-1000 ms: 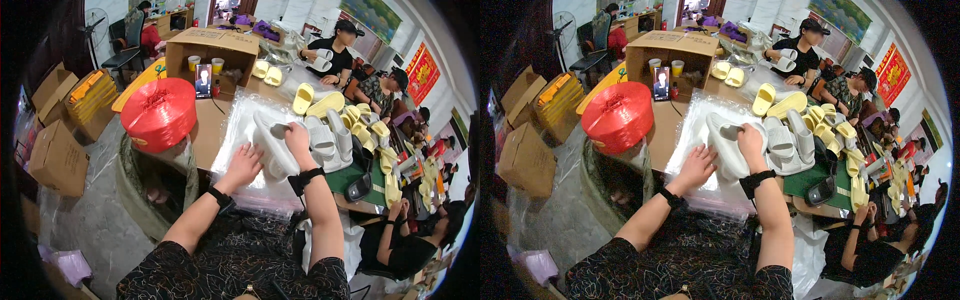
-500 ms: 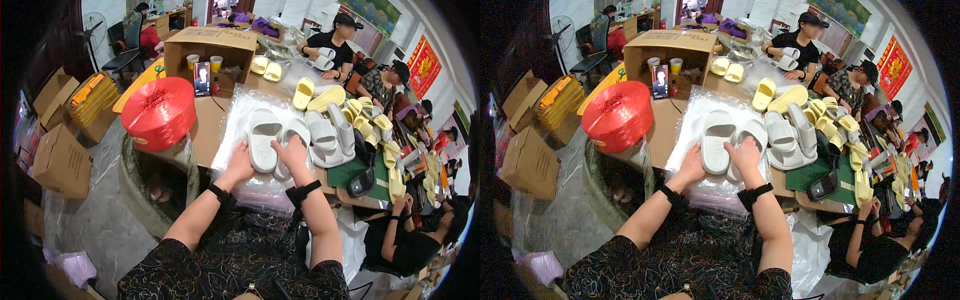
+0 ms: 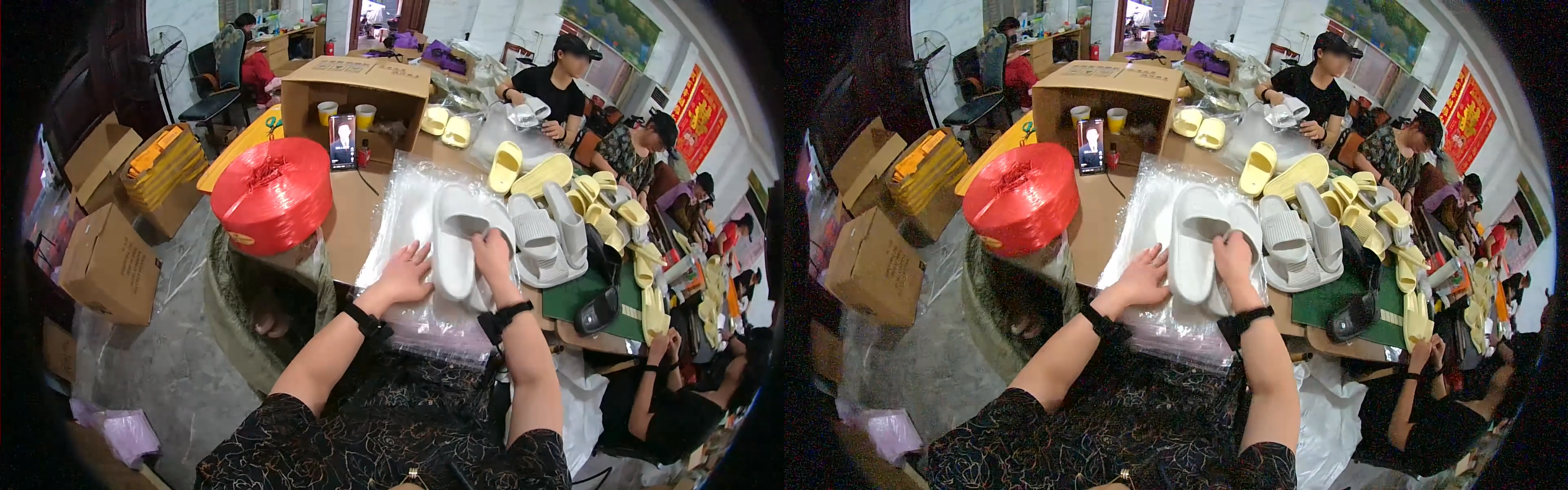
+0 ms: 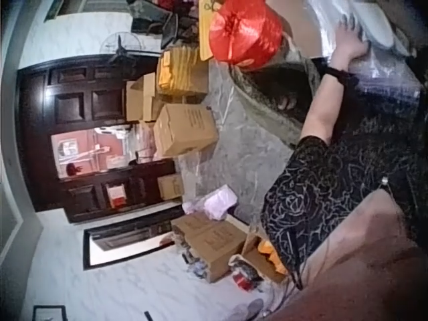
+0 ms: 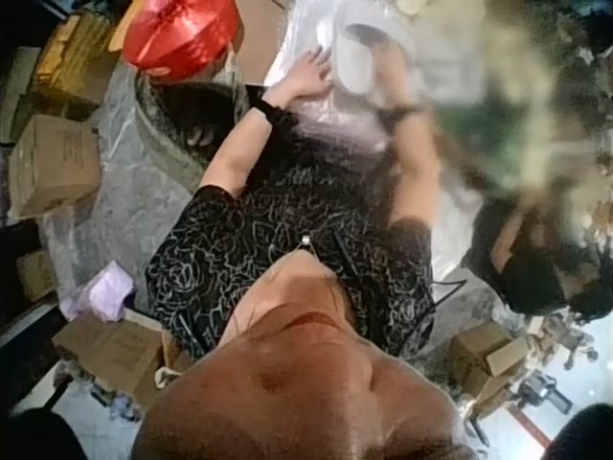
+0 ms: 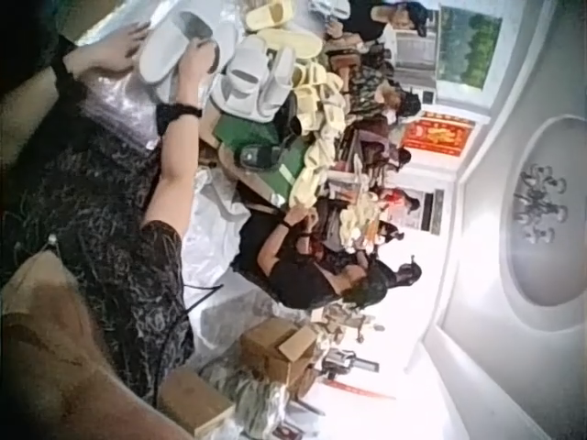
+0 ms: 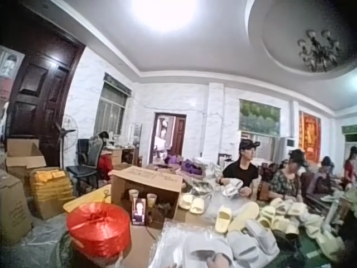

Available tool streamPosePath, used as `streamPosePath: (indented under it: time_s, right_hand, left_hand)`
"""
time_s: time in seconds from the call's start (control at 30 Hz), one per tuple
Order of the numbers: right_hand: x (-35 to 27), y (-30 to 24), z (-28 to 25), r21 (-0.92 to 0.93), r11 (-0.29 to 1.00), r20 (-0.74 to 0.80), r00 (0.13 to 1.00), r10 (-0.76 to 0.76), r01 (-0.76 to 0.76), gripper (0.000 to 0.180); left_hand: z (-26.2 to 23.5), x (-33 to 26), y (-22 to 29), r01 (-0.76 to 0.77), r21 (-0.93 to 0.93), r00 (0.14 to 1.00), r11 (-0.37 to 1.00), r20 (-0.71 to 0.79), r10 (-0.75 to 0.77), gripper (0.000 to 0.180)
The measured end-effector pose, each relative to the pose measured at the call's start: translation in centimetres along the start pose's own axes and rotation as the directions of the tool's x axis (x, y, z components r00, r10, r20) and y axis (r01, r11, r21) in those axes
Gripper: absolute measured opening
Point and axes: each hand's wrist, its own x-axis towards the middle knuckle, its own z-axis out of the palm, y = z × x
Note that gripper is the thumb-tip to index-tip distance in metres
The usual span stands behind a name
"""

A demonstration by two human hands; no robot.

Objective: Inspecting, matching pairs, and placing plastic wrap/packaging over slippers and sandals on an assembly line.

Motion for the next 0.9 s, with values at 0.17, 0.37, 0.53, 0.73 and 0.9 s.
streamPosePath:
  time_s: [0.17, 0.37, 0.53, 0.73, 0.9]
  right_hand:
    - [-5.6, 1.2, -6.0, 0.327, 0.945, -0.210, 0.975, 0.068, 0.005, 0.036]
    - [-13.9, 3.0, -9.7, 0.789, 0.597, -0.303, 0.938, 0.170, 0.146, 0.050]
    - [-17.2, 3.2, -12.4, 0.492, 0.865, -0.372, 0.923, 0.102, 0.102, 0.048]
    - [-18.8, 3.2, -13.8, 0.364, 0.929, -0.372, 0.925, 0.075, 0.071, 0.043]
    - [-19.4, 3.5, -15.3, 0.371, 0.928, -0.392, 0.913, 0.111, 0.046, 0.029]
  left_hand:
    - [-1.6, -1.0, 0.4, -0.093, -0.035, 0.988, 0.995, -0.129, 0.088, 0.066]
    - [-4.6, -4.2, 1.2, -0.267, -0.159, 0.953, 0.950, -0.190, 0.236, 0.061]
    - [-3.1, -6.5, 1.5, -0.328, -0.065, 0.942, 0.942, -0.097, 0.321, 0.057]
    - [-2.0, -5.6, 1.7, -0.220, -0.080, 0.962, 0.972, -0.181, 0.203, 0.031]
    - [-2.7, -4.5, 2.4, -0.152, -0.204, 0.969, 0.967, -0.222, 0.105, 0.025]
